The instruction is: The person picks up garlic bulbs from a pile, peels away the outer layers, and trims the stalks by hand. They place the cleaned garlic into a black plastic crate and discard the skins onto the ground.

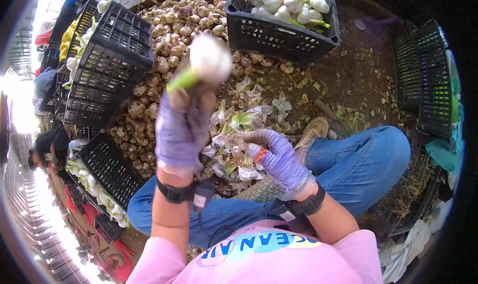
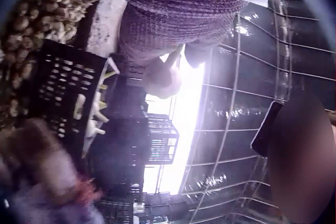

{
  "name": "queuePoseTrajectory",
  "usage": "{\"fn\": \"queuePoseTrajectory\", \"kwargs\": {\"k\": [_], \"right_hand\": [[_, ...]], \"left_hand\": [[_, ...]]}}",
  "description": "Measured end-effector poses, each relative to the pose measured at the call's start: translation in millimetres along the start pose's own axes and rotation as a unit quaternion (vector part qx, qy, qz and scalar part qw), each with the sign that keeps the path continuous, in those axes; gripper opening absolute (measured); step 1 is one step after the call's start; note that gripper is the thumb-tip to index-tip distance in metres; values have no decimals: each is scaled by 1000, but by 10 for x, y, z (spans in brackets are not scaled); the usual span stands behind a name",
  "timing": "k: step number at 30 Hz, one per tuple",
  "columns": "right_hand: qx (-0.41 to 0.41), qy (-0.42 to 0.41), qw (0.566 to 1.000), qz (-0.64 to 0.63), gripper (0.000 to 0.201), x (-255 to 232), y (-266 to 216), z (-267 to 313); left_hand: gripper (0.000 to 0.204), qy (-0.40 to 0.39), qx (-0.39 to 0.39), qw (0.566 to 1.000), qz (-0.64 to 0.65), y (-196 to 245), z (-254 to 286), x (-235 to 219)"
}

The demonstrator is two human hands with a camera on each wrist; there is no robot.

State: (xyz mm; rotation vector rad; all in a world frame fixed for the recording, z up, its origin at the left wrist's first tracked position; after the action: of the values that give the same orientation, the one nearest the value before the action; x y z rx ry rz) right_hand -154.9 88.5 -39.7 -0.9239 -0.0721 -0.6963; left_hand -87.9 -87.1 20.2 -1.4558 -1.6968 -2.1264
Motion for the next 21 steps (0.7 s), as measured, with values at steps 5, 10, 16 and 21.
{"fn": "queuePoseTrajectory", "kwargs": {"k": [5, 10, 16, 21], "right_hand": [[53, 25, 998, -13, 18, -273, 195, -200], [142, 74, 984, -78, 30, -374, 172, -415], [175, 107, 973, -108, 30, -455, 154, -681], [216, 93, 967, -104, 26, -483, 41, -683]], "left_hand": [[42, 15, 11, 991, -134, -195, -680, -73], [36, 48, -59, 919, -387, -1404, -936, -1257], [57, -123, -62, 537, -833, -2409, -1288, -1407], [43, -104, -96, 507, -850, -2520, -1445, -1645]]}}
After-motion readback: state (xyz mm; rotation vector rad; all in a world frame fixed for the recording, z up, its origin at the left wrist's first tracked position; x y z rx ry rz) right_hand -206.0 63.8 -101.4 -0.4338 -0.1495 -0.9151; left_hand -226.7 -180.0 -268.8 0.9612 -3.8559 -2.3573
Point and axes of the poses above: each hand's wrist, its own z-axis away from the middle knuckle, its own x-axis out of the palm, y = z × x, the point moved 2 cm from there along -z, towards the middle knuckle, and after that the axes turned 14 degrees about x, right-handed, at the moved point
